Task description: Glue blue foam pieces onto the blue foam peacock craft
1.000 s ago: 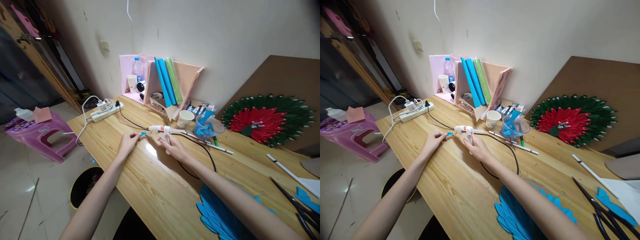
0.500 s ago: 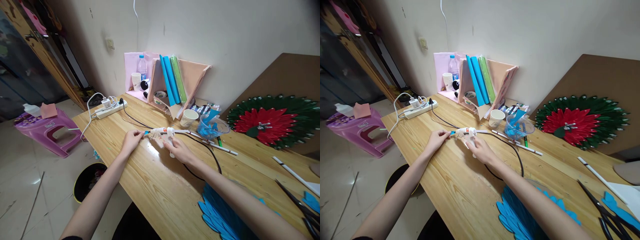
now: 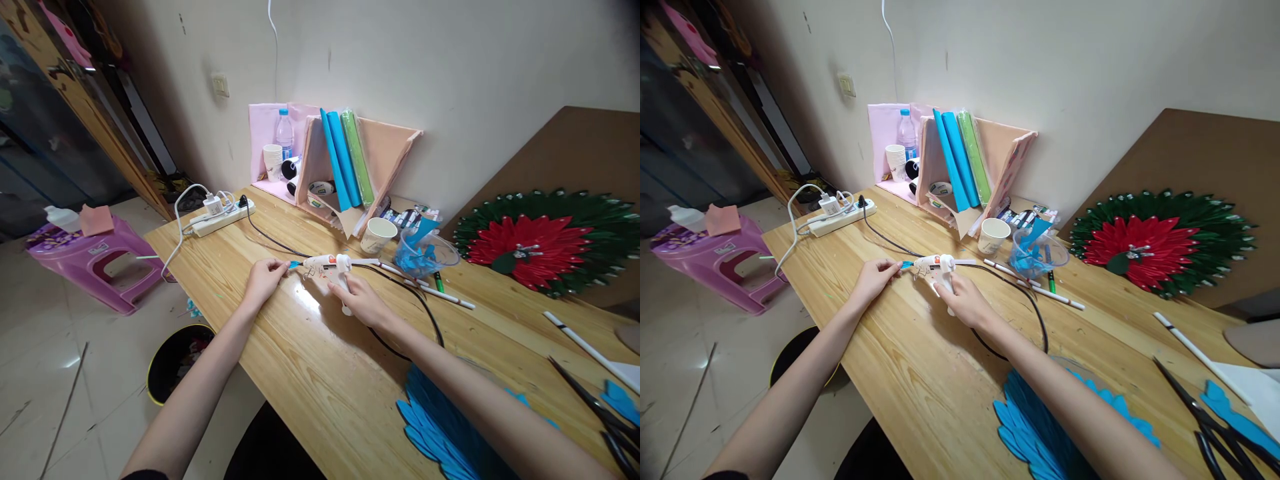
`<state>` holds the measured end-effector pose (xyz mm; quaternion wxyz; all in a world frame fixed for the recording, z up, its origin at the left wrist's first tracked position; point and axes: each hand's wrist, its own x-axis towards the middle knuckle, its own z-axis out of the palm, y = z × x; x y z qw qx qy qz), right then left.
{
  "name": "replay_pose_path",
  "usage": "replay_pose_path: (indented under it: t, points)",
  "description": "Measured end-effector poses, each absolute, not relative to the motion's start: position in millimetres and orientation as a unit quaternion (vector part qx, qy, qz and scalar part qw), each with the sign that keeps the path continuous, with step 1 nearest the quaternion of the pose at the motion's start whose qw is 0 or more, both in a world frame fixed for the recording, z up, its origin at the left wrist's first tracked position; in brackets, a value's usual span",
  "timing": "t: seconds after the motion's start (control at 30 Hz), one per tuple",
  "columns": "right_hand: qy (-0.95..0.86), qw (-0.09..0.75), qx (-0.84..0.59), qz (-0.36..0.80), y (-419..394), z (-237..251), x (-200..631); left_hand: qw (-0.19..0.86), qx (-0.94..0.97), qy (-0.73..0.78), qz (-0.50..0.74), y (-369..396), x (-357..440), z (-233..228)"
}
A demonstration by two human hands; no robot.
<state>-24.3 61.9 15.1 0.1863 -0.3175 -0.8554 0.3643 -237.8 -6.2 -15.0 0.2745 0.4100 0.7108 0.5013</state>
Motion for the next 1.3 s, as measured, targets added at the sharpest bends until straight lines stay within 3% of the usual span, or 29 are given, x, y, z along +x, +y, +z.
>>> replay_pose_path:
  t: [0.2,0.37,0.5,0.77,0.9,1.03,1.17,1.3]
  points:
    - [-0.845,0.193,-0.337,0.367,63,17,-25,0.279,0.400,0.705,0.515,-7,-237,-13]
    - [-0.789,0.280,-0.375,0.398,76,13,-41,0.297,0.379,0.704,0.522,-11,-237,-6]
    - [-0.801,0.312,-0.386,0.335,95,9,-70,0.323,0.314,0.699,0.556,-14,-237,0]
    - [-0.884,0.174,-0.385,0.199,111,18,-87,0.331,0.303,0.707,0.547,-16,-231,11]
    - [-0.907,0.080,-0.376,0.173,106,52,-30,0.332,0.317,0.708,0.537,-23,-220,13]
    - [-0.861,0.067,-0.427,0.268,97,80,76,0.353,0.335,0.709,0.510,-30,-204,18]
    - [-0.754,0.139,-0.514,0.386,87,72,181,0.391,0.350,0.728,0.440,-26,-179,30]
    - [-0.659,0.234,-0.574,0.426,74,45,246,0.426,0.391,0.710,0.402,-13,-148,41]
